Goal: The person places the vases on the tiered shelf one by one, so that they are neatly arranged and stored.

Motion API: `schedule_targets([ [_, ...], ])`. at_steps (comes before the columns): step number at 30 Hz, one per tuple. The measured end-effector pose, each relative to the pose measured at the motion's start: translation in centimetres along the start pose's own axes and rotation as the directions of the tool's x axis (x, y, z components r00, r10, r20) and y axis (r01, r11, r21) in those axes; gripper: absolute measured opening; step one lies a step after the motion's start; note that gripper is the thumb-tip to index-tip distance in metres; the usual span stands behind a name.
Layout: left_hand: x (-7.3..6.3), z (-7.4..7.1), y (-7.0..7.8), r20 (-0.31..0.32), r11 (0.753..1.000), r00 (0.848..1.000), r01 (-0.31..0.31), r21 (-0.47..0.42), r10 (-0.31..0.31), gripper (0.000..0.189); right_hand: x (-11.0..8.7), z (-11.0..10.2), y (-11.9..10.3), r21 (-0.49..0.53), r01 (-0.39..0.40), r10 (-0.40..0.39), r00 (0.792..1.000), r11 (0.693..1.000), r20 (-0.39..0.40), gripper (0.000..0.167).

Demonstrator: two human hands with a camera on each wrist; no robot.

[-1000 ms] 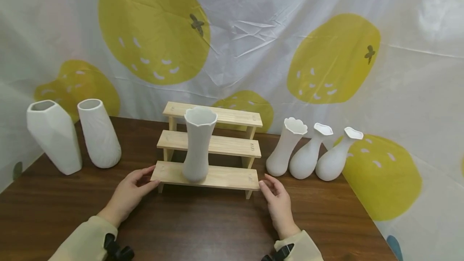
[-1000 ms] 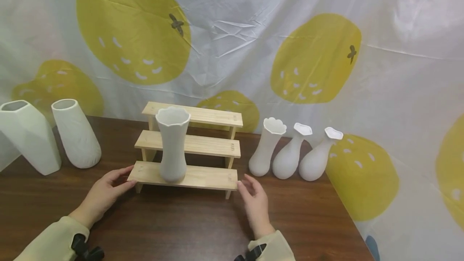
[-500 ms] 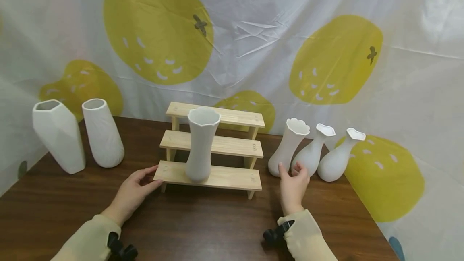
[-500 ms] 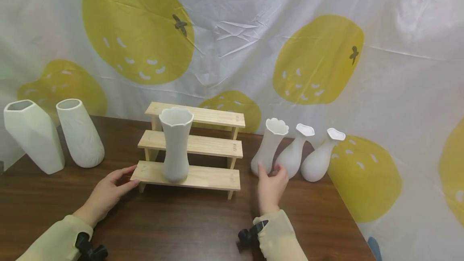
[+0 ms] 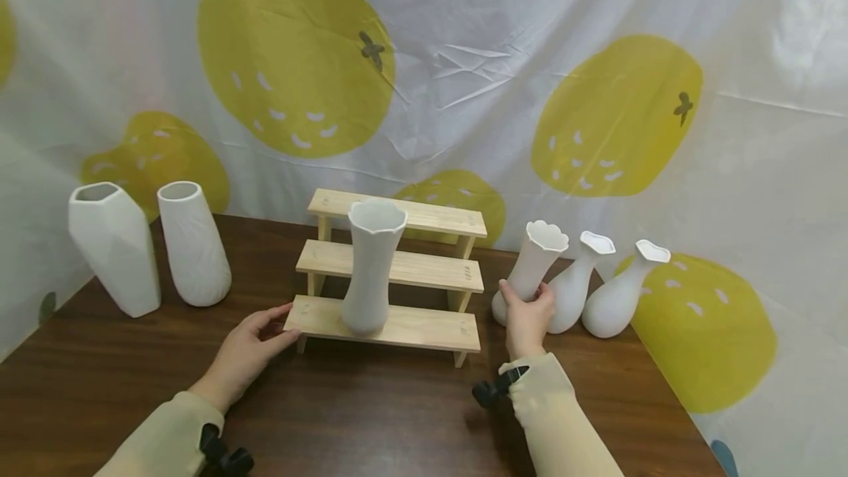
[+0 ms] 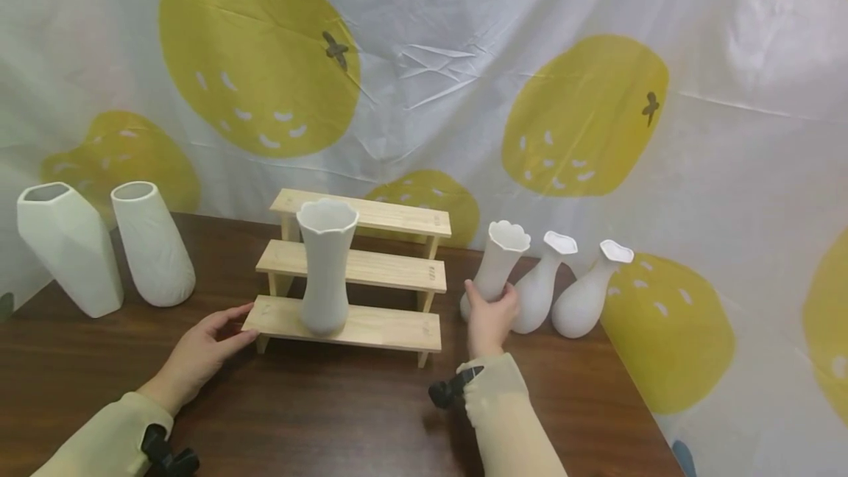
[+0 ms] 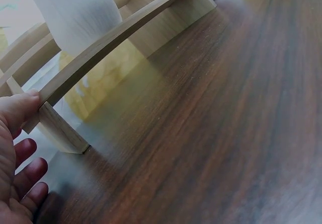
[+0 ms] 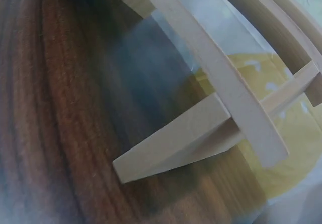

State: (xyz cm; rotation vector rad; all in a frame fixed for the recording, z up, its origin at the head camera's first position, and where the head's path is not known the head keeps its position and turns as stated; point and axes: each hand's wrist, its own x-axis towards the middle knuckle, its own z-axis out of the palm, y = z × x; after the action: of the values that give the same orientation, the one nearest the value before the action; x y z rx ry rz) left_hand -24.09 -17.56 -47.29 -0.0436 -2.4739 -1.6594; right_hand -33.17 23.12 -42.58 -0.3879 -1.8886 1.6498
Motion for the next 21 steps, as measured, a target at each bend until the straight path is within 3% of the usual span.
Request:
schedule_targets([
  [9,-0.05,0.02,0.19,-0.005,1.0,1.0,0.001,0.005,-0.001,0.064,0.14,0.56,0.1,0.101,-0.074,0.076,0.997,0.992,-0.012,0.068],
  [21,0.01,0.08,0.04,-0.004,1.0,1.0,-0.011,-0.005,0.011,0.062,0.13,0.65,0.58,0.127,-0.093,0.1,0.994,0.988,-0.046,0.064],
])
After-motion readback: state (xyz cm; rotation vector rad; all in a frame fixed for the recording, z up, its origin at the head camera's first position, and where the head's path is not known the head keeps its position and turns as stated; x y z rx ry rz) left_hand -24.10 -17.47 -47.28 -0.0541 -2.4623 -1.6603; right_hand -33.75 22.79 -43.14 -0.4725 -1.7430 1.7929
